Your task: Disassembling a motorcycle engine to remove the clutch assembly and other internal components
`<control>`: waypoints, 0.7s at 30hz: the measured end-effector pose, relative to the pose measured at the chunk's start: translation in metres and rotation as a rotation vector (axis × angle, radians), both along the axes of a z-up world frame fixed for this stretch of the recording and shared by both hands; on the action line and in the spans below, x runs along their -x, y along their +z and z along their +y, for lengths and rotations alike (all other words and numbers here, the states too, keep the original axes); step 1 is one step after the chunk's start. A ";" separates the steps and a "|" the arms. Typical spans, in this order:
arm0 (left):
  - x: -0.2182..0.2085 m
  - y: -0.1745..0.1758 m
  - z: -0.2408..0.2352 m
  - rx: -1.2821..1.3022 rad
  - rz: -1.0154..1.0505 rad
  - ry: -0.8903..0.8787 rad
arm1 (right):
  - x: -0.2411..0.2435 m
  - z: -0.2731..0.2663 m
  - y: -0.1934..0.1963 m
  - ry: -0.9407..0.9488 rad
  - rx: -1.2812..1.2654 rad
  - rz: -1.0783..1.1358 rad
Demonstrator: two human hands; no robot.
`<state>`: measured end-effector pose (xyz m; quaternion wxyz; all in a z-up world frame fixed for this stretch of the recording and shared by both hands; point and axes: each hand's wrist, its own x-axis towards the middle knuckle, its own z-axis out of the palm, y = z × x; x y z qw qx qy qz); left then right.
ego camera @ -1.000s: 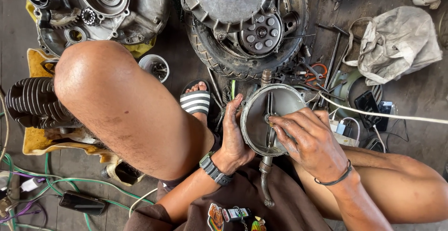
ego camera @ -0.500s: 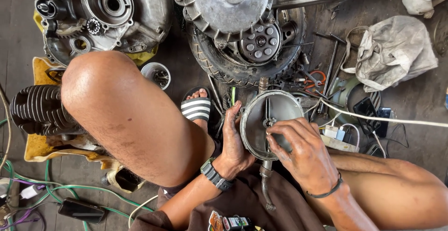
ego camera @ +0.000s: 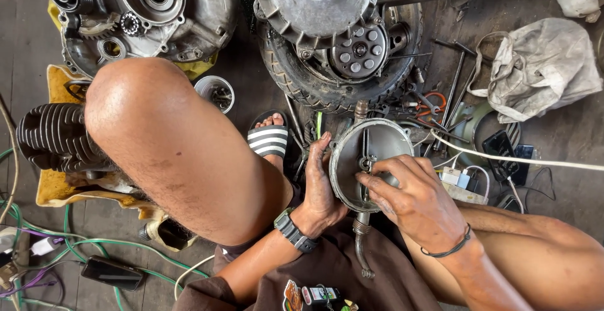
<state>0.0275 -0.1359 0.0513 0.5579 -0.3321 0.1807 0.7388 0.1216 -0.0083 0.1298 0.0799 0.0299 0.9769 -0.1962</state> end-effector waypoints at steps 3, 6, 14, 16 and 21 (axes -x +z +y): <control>-0.001 -0.001 0.000 -0.013 -0.039 0.047 | 0.007 0.010 0.002 0.157 -0.048 0.027; -0.003 -0.008 -0.003 0.031 -0.090 0.070 | 0.011 0.009 0.005 0.207 -0.085 0.053; -0.001 -0.005 -0.002 0.096 -0.065 0.055 | 0.015 0.008 0.010 -0.008 0.147 0.058; 0.000 -0.004 0.000 0.120 -0.075 0.088 | 0.011 0.009 0.003 -0.129 0.186 0.093; -0.005 -0.021 0.002 0.109 -0.038 0.068 | 0.005 0.002 -0.009 -0.240 0.345 0.333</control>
